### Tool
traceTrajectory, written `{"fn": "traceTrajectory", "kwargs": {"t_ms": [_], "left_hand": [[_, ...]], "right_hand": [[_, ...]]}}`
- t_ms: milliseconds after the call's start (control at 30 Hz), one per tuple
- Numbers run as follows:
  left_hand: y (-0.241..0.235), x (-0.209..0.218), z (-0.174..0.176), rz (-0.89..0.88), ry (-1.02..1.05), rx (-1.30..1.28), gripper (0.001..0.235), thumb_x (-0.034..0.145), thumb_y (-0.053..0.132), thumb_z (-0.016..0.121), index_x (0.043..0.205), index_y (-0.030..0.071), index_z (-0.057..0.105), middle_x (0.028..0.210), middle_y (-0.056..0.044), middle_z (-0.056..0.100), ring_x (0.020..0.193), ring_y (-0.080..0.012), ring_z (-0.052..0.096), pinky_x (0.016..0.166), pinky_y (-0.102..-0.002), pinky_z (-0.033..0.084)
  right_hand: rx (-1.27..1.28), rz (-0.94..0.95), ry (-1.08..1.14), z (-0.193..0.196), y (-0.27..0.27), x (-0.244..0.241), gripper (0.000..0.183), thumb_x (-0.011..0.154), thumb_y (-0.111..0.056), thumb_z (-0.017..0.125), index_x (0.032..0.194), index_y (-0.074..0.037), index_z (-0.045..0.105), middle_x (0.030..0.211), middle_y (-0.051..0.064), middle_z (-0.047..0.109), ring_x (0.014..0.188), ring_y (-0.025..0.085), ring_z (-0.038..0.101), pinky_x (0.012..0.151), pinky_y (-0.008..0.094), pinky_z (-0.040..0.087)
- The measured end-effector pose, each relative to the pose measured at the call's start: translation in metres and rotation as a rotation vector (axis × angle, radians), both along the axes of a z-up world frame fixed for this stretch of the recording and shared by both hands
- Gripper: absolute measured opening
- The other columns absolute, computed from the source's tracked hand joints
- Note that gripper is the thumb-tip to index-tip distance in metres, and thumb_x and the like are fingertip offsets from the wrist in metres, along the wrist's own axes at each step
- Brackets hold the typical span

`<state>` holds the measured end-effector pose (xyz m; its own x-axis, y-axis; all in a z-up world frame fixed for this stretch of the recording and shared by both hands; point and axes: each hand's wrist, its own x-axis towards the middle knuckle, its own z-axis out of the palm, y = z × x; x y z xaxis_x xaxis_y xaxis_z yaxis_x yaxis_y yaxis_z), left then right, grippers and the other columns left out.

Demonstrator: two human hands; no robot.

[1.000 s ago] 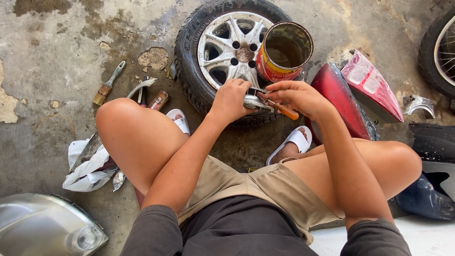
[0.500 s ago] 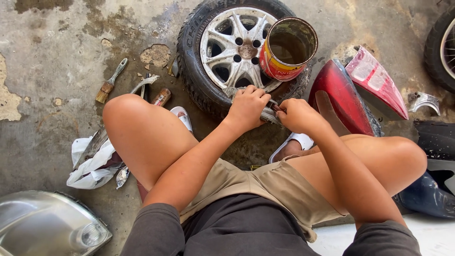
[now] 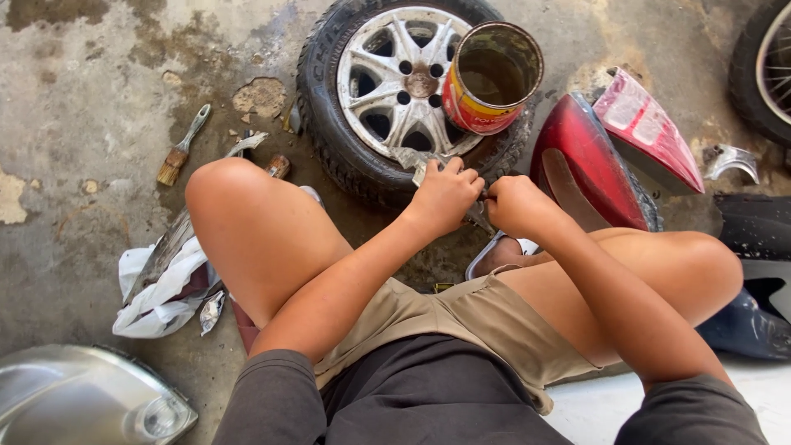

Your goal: Sanding a metal engine component using sandpaper and a liquid lubricant on a garage floor.

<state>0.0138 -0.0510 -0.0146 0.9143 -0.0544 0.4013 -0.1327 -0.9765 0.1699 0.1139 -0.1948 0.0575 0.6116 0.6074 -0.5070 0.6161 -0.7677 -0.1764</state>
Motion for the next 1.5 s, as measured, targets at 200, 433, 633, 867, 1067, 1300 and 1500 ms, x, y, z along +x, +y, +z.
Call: {"fn": "traceTrajectory", "kwargs": {"t_ms": [200,433,633,867,1067,1300,1500], "left_hand": [[0.000,-0.005,0.001,-0.053,0.067,-0.044,0.039,0.064,0.022,0.083,0.100,0.017,0.067,0.098,-0.002,0.067,0.107,-0.0261,0.053,0.089,-0.055,0.042],[0.004,0.006,0.019,-0.085,0.197,-0.035,0.047,0.066,0.027,0.088,0.108,0.016,0.070,0.106,-0.004,0.068,0.110,-0.0266,0.053,0.090,-0.056,0.044],[0.000,-0.008,0.015,-0.053,0.156,-0.044,0.048,0.061,0.022,0.091,0.103,0.017,0.068,0.101,-0.003,0.067,0.109,-0.0265,0.052,0.089,-0.056,0.044],[0.007,0.011,0.003,-0.039,0.208,-0.077,0.065,0.053,0.039,0.096,0.108,0.020,0.067,0.107,0.001,0.067,0.112,-0.0239,0.051,0.092,-0.058,0.044],[0.011,0.007,0.011,-0.064,0.228,-0.093,0.067,0.052,0.036,0.098,0.110,0.017,0.067,0.108,-0.001,0.066,0.112,-0.0247,0.050,0.093,-0.060,0.043],[-0.008,0.016,0.000,-0.045,0.194,-0.061,0.068,0.047,0.033,0.101,0.105,0.015,0.070,0.102,-0.005,0.068,0.107,-0.0280,0.052,0.090,-0.063,0.043],[0.000,0.013,0.016,-0.067,0.250,-0.083,0.067,0.050,0.033,0.101,0.107,0.014,0.070,0.104,-0.006,0.068,0.110,-0.0284,0.052,0.090,-0.062,0.045]], "right_hand": [[0.029,-0.072,0.062,0.054,-0.005,-0.040,0.031,0.096,-0.017,0.054,0.101,0.001,0.079,0.092,0.025,0.077,0.093,0.043,0.075,0.076,0.049,0.062],[0.109,-0.159,-0.011,0.012,0.003,-0.013,0.029,0.093,-0.019,0.055,0.080,-0.003,0.077,0.076,0.019,0.075,0.078,0.038,0.075,0.064,0.046,0.060],[0.023,-0.124,0.060,0.037,-0.006,-0.030,0.031,0.092,-0.020,0.056,0.097,-0.002,0.080,0.090,0.023,0.078,0.095,0.043,0.074,0.081,0.051,0.061],[0.075,-0.118,0.055,0.059,-0.008,-0.028,0.030,0.093,-0.017,0.057,0.097,0.000,0.081,0.085,0.023,0.077,0.087,0.042,0.074,0.074,0.050,0.060],[0.099,-0.116,0.075,0.049,-0.003,-0.020,0.030,0.094,-0.019,0.057,0.101,-0.002,0.081,0.086,0.021,0.077,0.091,0.041,0.072,0.078,0.052,0.058],[0.084,-0.186,0.111,0.048,0.000,-0.016,0.028,0.089,-0.024,0.060,0.088,-0.009,0.083,0.072,0.011,0.078,0.080,0.034,0.075,0.075,0.048,0.059],[0.000,-0.198,0.122,0.082,-0.001,-0.030,0.032,0.093,-0.020,0.059,0.105,0.001,0.080,0.077,0.015,0.080,0.085,0.032,0.076,0.078,0.045,0.059]]}}
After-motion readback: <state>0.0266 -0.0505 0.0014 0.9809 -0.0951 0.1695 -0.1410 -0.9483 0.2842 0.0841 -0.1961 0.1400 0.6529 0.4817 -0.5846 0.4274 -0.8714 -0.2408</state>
